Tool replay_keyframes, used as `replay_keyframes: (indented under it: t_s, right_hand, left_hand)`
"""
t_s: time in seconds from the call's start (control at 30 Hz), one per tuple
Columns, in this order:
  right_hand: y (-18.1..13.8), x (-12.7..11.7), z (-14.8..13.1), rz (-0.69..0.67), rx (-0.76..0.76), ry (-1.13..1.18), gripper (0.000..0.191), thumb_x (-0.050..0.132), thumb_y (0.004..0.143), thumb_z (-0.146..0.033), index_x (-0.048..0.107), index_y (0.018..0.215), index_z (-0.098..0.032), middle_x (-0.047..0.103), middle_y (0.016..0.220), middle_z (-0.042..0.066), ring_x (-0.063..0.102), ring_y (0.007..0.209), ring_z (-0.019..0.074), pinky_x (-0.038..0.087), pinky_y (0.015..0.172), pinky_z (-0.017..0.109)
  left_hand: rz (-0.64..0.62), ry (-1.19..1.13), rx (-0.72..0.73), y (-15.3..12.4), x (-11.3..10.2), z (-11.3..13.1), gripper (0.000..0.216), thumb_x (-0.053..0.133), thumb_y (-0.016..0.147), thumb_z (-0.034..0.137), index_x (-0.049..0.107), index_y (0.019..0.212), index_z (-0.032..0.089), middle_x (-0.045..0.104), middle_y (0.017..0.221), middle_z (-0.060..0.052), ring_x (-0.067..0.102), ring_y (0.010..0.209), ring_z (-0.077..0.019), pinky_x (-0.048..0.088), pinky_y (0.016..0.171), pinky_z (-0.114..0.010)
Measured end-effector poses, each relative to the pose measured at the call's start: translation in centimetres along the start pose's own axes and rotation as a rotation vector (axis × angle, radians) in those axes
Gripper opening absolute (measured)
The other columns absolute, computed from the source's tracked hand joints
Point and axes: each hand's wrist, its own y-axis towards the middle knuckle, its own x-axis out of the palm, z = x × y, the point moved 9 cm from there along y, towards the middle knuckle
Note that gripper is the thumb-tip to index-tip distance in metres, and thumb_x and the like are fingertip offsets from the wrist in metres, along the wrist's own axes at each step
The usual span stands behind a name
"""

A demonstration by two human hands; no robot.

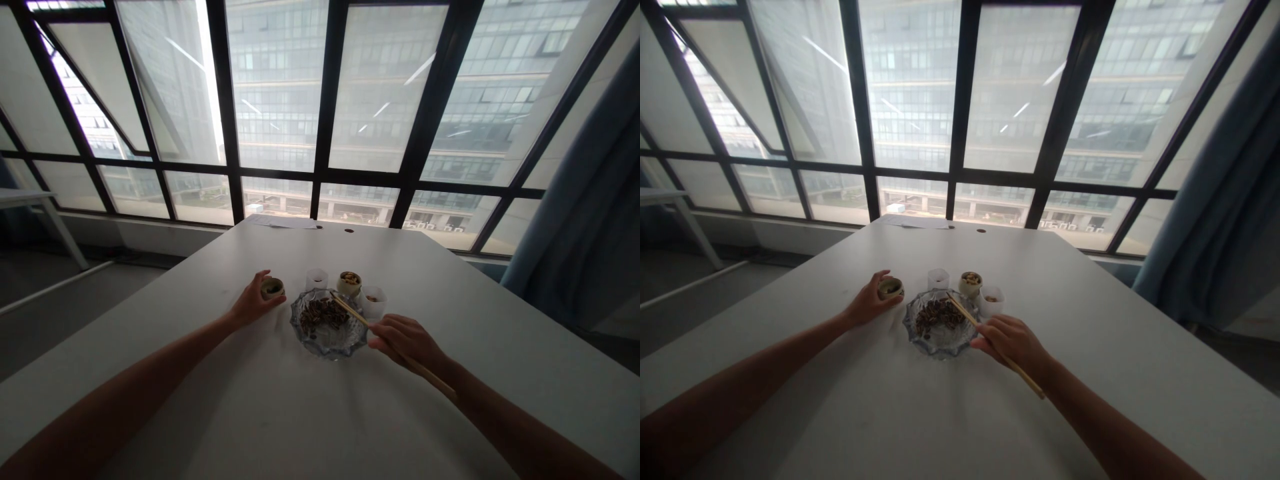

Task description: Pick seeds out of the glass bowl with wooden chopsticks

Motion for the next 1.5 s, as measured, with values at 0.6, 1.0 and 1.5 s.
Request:
replay_keyframes:
  t_s: [0.6,1.0,1.5]
  right_hand:
    - [-1.4,-0.4,1.1,0.093,0.168,0.029,0.028,0.052,0.101,-0.037,0.069,0.087,-0.021,0.068,0.063,0.003,0.062,0.052,0.0130,0.049,0.052,0.022]
    - [-0.8,-0.1,2.1,0.119,0.115,-0.031,0.022,0.055,0.100,-0.035,0.070,0.093,-0.020,0.069,0.068,0.004,0.063,0.057,0.0141,0.051,0.057,0.024]
    - [1.5,0.0,9.0,0.257,0.804,0.315,0.057,0.047,0.095,-0.064,0.065,0.066,-0.018,0.061,0.048,0.003,0.053,0.040,0.0134,0.042,0.039,0.024]
  left_hand:
    - [-0.291,0.388,0.032,7.0,9.5,9.7,0.078,0.071,0.077,0.043,0.041,0.141,0.012,0.068,0.121,-0.024,0.065,0.115,-0.0388,0.050,0.093,-0.046]
    - [-0.108,0.178,0.434,5.9,7.6,12.0,0.071,0.075,0.072,0.016,0.044,0.137,0.019,0.059,0.134,-0.013,0.054,0.123,-0.0314,0.045,0.108,-0.048]
    - [-0.170,0.150,0.209,6.4,8.7,10.1,0.075,0.078,0.073,0.031,0.042,0.136,0.017,0.068,0.122,-0.020,0.064,0.115,-0.0352,0.050,0.097,-0.050]
